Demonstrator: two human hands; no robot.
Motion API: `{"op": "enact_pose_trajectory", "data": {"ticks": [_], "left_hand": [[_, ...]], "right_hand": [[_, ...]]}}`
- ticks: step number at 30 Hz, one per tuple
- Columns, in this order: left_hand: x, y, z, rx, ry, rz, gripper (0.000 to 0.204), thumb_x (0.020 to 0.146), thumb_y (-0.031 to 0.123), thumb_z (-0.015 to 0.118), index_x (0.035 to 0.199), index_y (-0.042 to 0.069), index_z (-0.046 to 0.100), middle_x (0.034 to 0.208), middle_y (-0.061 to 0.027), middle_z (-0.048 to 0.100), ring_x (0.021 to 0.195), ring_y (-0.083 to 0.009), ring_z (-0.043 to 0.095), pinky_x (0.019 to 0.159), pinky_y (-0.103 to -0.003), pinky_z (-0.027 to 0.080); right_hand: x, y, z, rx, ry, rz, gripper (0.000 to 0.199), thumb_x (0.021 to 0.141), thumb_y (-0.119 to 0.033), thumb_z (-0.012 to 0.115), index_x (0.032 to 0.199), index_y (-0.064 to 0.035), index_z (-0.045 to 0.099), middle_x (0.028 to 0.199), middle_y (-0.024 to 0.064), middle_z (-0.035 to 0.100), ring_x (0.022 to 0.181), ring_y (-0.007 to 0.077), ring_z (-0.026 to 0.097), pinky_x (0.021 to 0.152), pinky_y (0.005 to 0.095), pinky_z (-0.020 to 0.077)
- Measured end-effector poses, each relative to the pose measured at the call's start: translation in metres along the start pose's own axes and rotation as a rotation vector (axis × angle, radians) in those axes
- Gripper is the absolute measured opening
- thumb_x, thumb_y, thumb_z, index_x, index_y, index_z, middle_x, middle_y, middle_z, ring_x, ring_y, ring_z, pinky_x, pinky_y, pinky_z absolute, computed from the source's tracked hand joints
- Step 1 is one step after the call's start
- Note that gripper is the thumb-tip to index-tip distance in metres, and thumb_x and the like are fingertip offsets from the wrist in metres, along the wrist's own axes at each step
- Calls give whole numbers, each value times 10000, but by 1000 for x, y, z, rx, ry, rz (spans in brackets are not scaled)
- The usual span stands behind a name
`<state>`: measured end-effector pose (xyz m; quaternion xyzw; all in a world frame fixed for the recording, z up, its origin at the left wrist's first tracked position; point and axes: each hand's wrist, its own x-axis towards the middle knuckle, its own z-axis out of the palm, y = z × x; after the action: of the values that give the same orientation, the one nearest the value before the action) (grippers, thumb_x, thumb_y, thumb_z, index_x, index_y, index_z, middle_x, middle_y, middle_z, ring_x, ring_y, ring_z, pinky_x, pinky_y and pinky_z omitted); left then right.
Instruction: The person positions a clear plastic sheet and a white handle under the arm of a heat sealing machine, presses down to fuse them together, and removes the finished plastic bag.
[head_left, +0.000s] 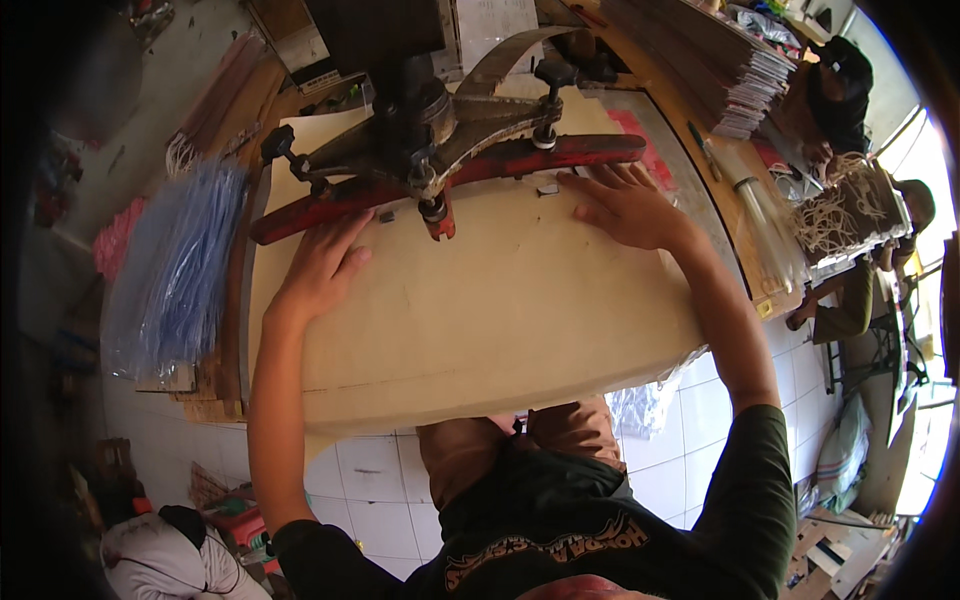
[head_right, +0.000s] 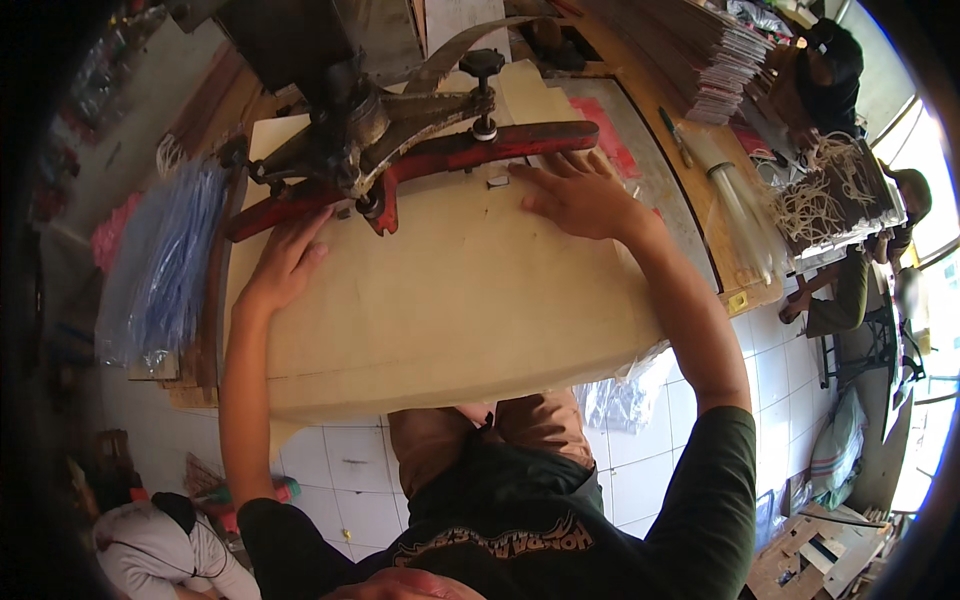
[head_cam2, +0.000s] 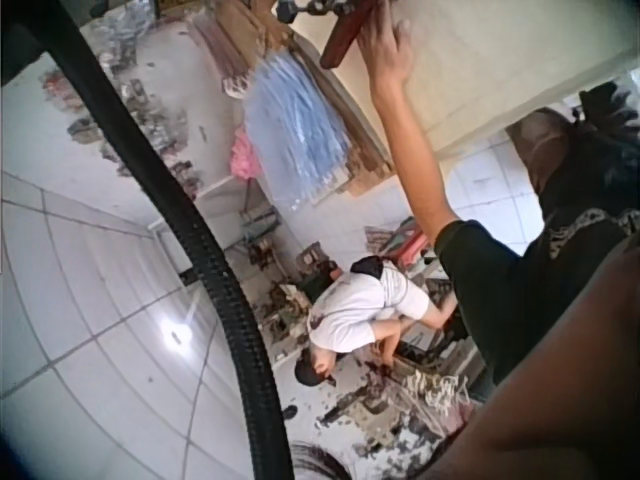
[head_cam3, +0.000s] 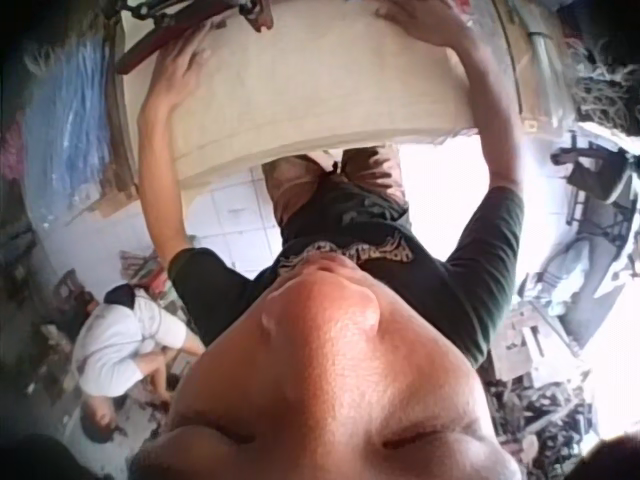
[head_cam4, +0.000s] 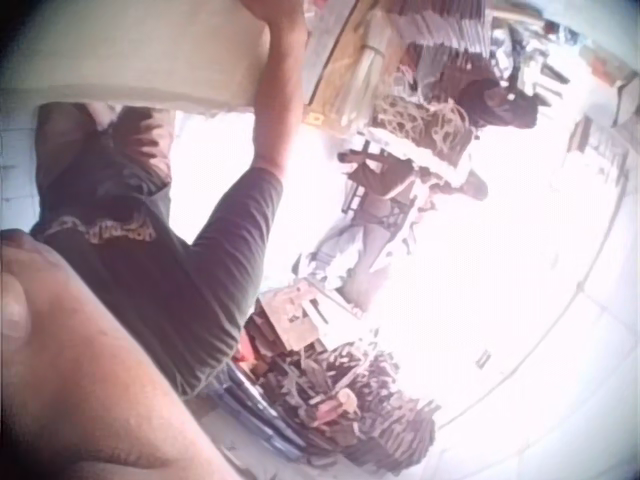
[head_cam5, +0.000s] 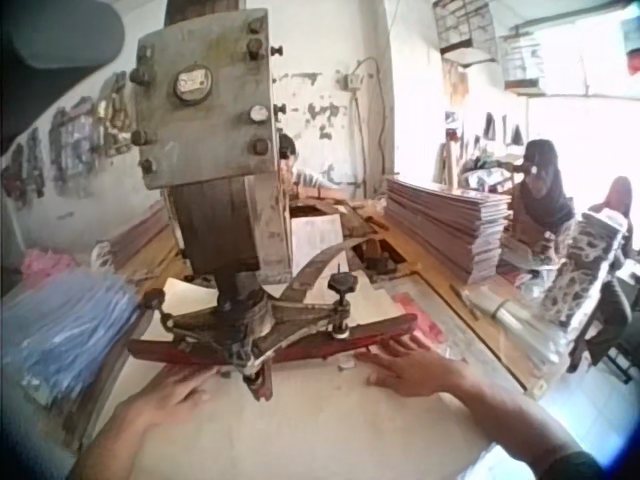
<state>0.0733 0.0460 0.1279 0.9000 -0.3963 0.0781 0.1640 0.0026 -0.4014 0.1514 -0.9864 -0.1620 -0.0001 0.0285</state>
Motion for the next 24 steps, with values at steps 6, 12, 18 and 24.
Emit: {"op": "enact_pose_trajectory", "data": {"ticks": [6,12,18,24], "left_hand": [[0,2,-3,1,-45,-31,508,982,208,525,1468,88,432,1490,-145,450,1369,-357,392,1157,-438,269],[0,1,-2,45,-47,-28,515,996,220,512,1489,110,410,1539,-131,395,1427,-345,333,1186,-440,228],[-3,-5,5,79,-61,-71,500,1017,279,482,1491,135,417,1568,-97,364,1455,-316,305,1199,-433,204],[-1,-10,10,61,-44,-37,520,1031,388,433,1498,163,407,1603,-64,300,1486,-237,252,1209,-473,165]], "right_hand": [[1,5,4,14,8,-5,574,1024,-552,345,1525,-274,360,1605,203,229,1511,349,134,1194,529,117],[0,1,1,38,-25,42,569,1025,-555,341,1527,-287,356,1611,190,219,1517,324,123,1209,500,102],[9,19,17,4,30,-40,552,1020,-570,341,1520,-338,351,1617,175,213,1512,332,143,1184,562,159],[12,30,22,39,-21,-22,557,1010,-591,345,1522,-371,339,1622,150,214,1509,338,155,1190,558,152]]}}
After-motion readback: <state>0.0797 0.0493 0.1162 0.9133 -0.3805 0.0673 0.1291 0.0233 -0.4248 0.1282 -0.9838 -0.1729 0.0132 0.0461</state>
